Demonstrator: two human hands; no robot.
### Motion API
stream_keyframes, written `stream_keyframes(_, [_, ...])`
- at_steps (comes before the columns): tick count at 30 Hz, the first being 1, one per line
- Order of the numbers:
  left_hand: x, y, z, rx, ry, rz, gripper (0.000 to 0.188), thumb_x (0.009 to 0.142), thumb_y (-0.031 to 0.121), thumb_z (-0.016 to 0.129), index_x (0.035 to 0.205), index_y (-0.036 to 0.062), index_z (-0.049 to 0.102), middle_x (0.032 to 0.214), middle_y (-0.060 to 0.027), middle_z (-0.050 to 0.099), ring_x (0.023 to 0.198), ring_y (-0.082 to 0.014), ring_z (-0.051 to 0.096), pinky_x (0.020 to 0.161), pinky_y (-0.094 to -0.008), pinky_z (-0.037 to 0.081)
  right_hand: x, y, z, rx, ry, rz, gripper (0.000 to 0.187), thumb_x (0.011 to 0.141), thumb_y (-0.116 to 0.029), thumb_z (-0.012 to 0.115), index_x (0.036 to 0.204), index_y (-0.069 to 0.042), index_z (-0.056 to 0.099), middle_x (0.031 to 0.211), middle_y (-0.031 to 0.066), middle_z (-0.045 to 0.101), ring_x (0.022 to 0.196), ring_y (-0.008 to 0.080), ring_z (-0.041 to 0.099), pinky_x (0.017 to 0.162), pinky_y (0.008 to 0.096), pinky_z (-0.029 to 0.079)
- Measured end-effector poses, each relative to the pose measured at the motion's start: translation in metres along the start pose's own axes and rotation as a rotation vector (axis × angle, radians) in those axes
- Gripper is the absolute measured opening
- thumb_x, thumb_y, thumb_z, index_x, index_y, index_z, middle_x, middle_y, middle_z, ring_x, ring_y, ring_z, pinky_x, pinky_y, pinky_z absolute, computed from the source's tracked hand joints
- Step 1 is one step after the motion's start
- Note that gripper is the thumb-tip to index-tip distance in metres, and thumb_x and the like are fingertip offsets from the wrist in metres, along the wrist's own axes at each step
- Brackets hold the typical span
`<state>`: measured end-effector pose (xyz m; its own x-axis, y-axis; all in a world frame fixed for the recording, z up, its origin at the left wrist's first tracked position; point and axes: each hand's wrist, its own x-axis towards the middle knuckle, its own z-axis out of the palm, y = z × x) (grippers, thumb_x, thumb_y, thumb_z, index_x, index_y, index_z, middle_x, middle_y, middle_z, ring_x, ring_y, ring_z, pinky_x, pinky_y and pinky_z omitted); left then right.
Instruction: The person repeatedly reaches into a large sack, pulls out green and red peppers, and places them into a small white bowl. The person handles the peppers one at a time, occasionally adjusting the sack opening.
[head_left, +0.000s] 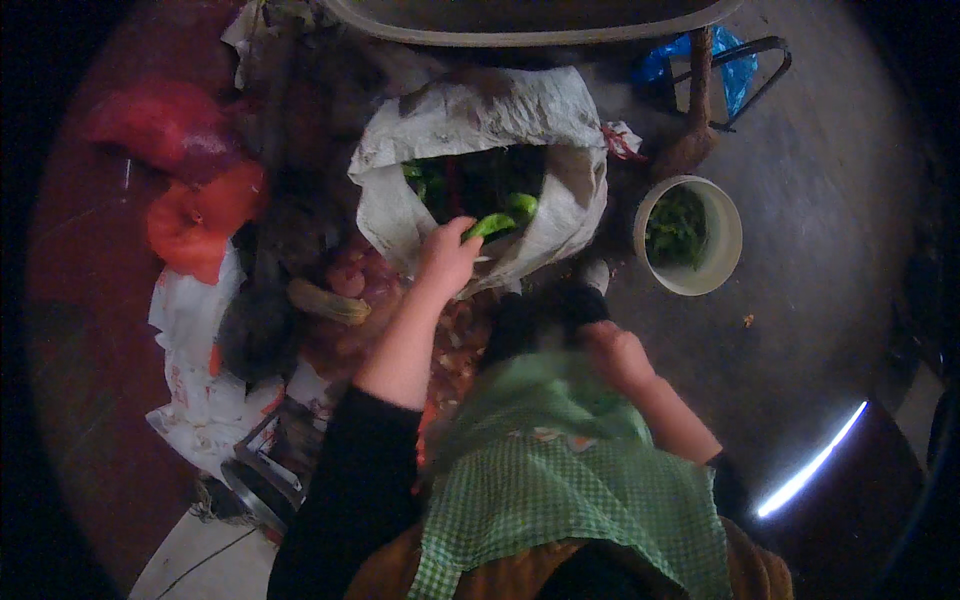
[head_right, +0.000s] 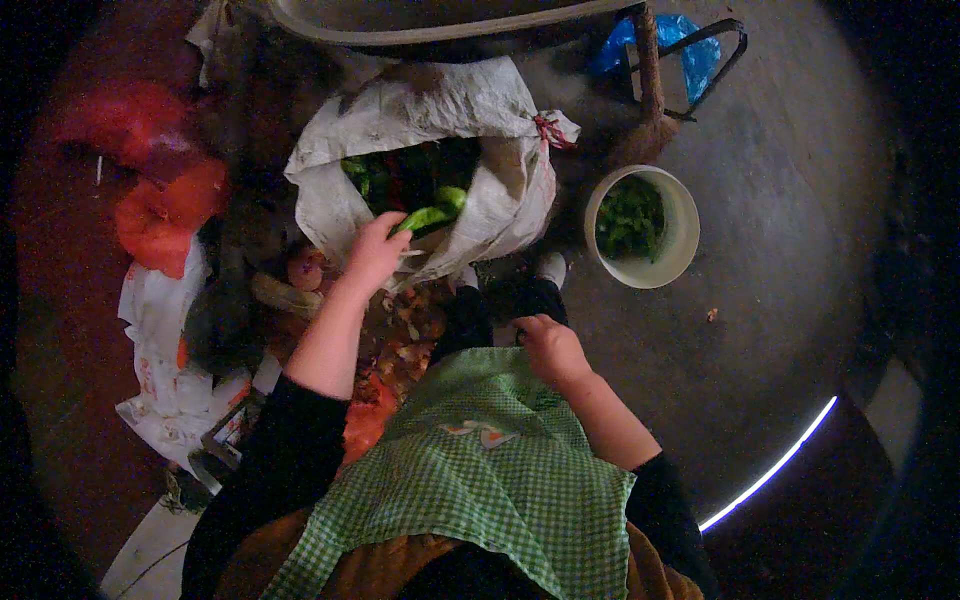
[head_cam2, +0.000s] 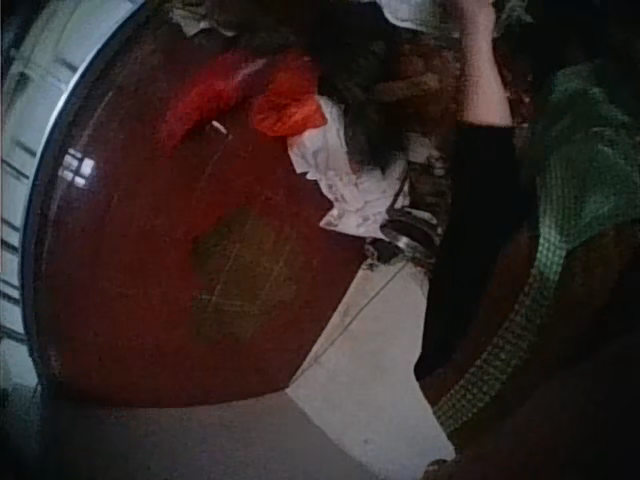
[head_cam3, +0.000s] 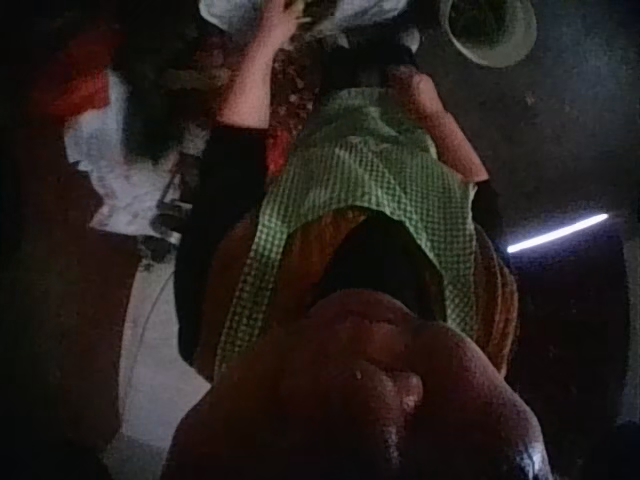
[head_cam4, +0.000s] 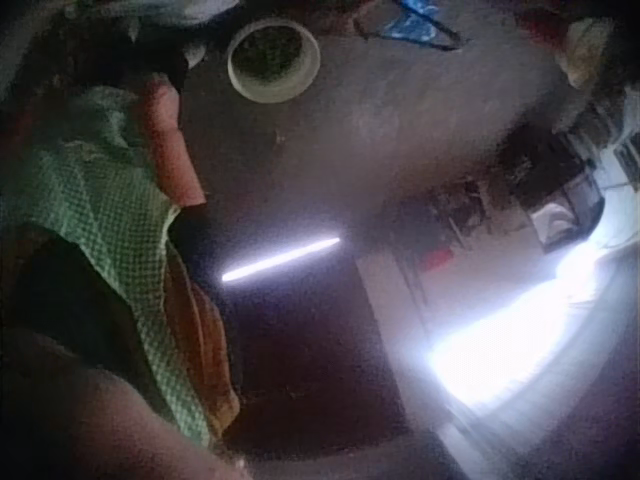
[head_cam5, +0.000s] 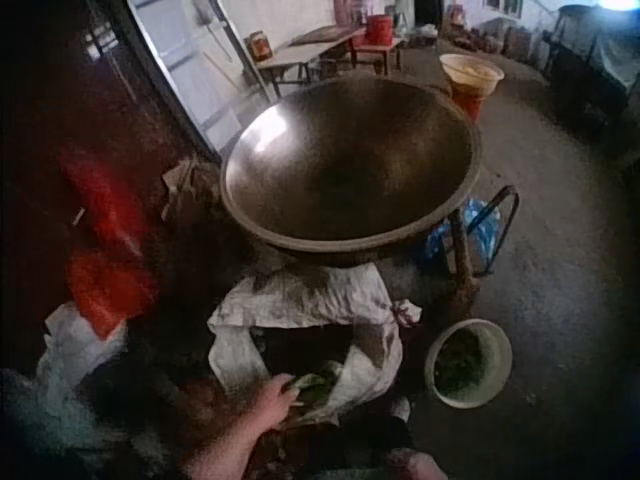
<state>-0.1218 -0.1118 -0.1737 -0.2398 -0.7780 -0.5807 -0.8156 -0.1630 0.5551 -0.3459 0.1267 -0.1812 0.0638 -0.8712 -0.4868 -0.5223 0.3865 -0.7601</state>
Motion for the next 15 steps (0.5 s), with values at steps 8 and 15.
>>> stream_keyframes(8, [-0.104, 0.026, -0.072, -0.824, -0.284, -0.001, 0.028, 0.095, 0.01, 0.052, 0.121, -0.0011, 0.057, 0.085, 0.0001, 0.059, 0.077, -0.0086, 0.051, 0.069, -0.0225, 0.042, 0.061, -0.099, -0.05, 0.41, 0.272, -0.208, 0.03, 0.094, -0.023, 0.059, 0.114, -0.001, 0.06, 0.086, 0.0101, 0.064, 0.077, 0.0202, 0.061, 0.071, 0.0332, 0.051])
stream_keyframes(15, [-0.126, 0.039, -0.061, -0.767, -0.417, 0.071, 0.036, 0.095, 0.009, 0.053, 0.13, -0.0006, 0.052, 0.098, -0.0022, 0.062, 0.092, -0.0108, 0.056, 0.086, -0.0244, 0.044, 0.061, -0.155, -0.088, 1.194, -0.299, -0.013, 0.04, 0.098, -0.038, 0.053, 0.116, -0.003, 0.06, 0.085, 0.0017, 0.061, 0.066, 0.0072, 0.05, 0.059, 0.0218, 0.042])
